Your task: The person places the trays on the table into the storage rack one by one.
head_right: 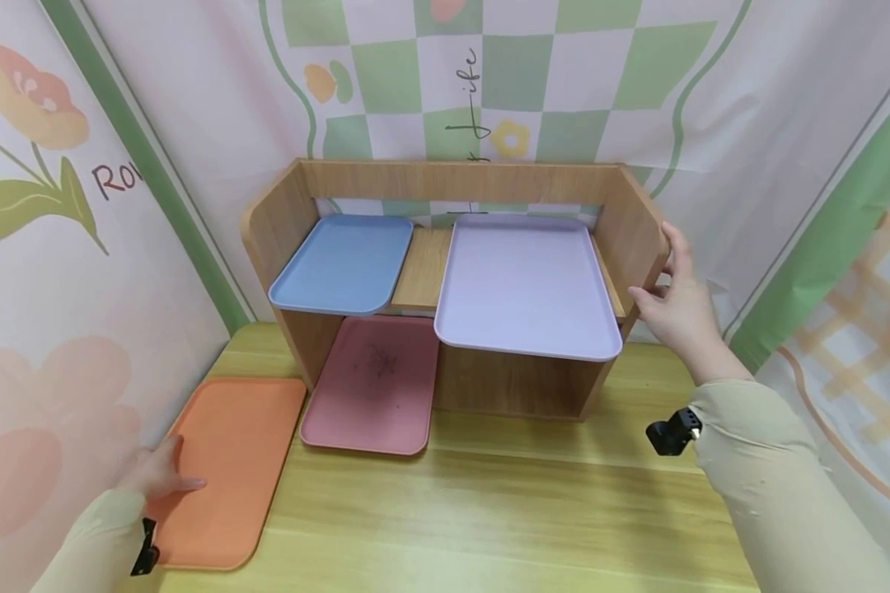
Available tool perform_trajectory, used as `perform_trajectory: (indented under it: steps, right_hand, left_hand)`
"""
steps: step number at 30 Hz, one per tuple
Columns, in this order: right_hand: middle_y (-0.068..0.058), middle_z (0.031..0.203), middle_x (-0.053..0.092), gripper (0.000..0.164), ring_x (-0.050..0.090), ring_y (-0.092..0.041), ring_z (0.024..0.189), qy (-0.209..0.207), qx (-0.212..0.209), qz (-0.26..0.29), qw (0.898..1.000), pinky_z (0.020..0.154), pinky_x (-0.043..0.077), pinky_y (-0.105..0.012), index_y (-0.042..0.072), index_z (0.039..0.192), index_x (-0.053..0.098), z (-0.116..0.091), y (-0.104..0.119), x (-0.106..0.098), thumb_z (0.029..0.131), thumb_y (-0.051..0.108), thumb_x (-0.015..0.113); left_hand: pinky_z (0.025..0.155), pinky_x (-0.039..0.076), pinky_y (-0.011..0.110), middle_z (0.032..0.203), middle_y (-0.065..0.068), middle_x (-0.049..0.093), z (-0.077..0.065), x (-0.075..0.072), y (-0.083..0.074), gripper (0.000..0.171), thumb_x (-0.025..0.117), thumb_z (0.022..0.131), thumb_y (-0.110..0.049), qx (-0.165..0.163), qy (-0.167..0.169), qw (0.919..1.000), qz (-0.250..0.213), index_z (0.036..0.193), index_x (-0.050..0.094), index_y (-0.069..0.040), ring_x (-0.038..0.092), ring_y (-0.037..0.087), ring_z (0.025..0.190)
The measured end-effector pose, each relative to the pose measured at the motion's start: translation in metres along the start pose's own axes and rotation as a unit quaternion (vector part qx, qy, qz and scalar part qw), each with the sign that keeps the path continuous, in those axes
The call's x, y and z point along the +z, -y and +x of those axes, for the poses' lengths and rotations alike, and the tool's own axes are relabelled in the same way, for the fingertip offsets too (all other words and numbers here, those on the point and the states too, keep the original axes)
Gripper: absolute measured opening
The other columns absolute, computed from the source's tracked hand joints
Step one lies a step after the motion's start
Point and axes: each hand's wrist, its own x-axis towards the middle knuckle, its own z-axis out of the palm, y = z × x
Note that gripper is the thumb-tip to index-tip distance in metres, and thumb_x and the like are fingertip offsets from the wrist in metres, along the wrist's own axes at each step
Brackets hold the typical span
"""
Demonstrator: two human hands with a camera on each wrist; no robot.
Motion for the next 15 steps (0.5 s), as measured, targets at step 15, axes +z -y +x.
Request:
perform_trajectory:
  steps: [15]
  right_hand:
    - [-0.037, 0.147, 0.02, 0.097, 0.04, -0.063, 0.116, -0.006, -0.003, 0.004, 1.0, 0.055, 0.048, -0.01, 0.052, 0.144, -0.006, 0.0021, -0.001, 0.0011, 0.09, -0.001, 0.055]
  left_hand:
    - [0.091, 0.043, 0.059, 0.13, 0.047, 0.035, -0.0027, 0.0032, 0.0029, 0.083, 0.074, 0.078, -0.02, 0.021, -0.012, 0.9954, -0.093, 0.132, 0.028, 0.023, 0.043, 0.059, 0.11]
